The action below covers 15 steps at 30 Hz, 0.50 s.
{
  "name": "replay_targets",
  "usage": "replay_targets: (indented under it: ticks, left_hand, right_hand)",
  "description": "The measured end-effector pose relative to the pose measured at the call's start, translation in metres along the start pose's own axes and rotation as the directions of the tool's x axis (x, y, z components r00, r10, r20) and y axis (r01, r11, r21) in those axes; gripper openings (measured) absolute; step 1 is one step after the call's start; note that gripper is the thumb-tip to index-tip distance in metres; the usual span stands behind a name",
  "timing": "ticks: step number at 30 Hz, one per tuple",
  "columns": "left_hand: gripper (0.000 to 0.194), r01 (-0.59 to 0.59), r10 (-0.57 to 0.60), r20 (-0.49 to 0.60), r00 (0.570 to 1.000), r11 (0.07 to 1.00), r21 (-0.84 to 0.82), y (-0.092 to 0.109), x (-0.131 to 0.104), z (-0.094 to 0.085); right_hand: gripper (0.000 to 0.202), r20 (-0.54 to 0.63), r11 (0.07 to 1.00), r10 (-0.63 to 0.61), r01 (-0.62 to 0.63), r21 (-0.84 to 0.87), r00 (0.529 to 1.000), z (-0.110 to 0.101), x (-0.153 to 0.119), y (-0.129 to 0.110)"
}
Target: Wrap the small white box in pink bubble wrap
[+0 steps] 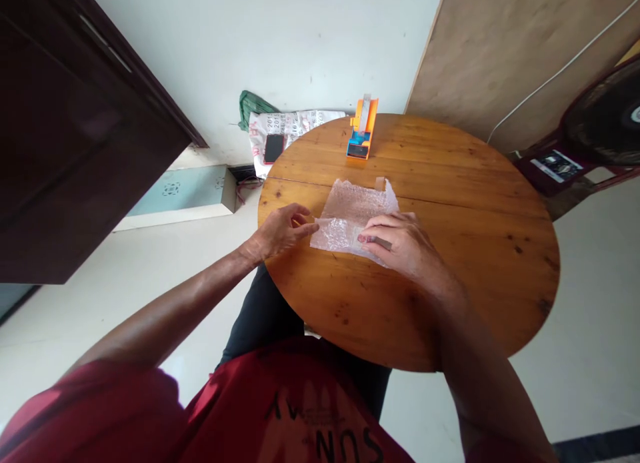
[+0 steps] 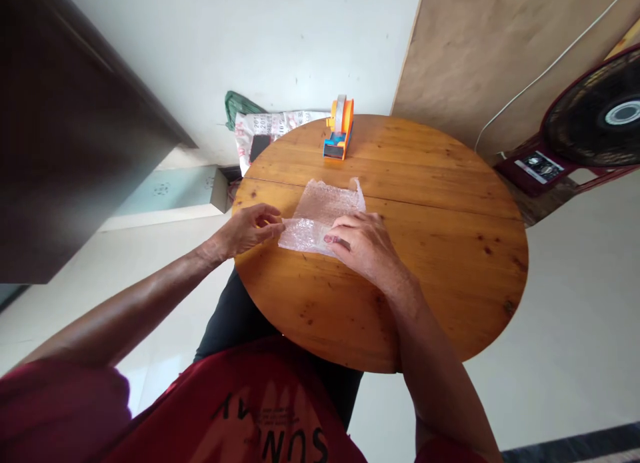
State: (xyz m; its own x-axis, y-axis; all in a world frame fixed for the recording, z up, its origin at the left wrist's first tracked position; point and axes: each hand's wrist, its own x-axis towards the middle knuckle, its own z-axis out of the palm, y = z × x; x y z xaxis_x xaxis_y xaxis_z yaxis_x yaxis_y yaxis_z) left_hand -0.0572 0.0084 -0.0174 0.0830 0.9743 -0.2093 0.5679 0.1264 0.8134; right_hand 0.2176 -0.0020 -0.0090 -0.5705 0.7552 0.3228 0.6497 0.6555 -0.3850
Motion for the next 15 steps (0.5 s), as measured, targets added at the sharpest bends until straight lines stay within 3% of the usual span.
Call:
replay_targets:
  ticks: [3,5,11,15]
  left_hand:
    - [0.047,0.273,-0.245,0.171,0.954,0.949,-0.159,0.004,-0.007,0.003]
    - [0.052,0.351,-0.309,0.220,0.925,0.917,-0.190,0.009,-0.008,0.008]
    - [0.045,0.432,-0.403,0.195,0.894,0.891,-0.142,0.021,0.000,0.023]
    - [0.034,0.404,-0.373,0.186,0.909,0.898,-0.174,0.027,0.005,0.033]
  right_hand:
    - [0.012,-0.003,1.000,-0.016,0.016,-0.006,1.000,0.001,0.000,0.001]
    - [0.012,0.003,1.000,-0.023,0.023,-0.013,1.000,0.001,0.000,0.003]
    - [0.016,0.030,1.000,-0.014,0.014,-0.021,0.999,-0.001,-0.001,0.001]
    - [0.017,0.049,0.999,-0.010,0.011,-0.032,0.999,-0.003,-0.001,-0.002]
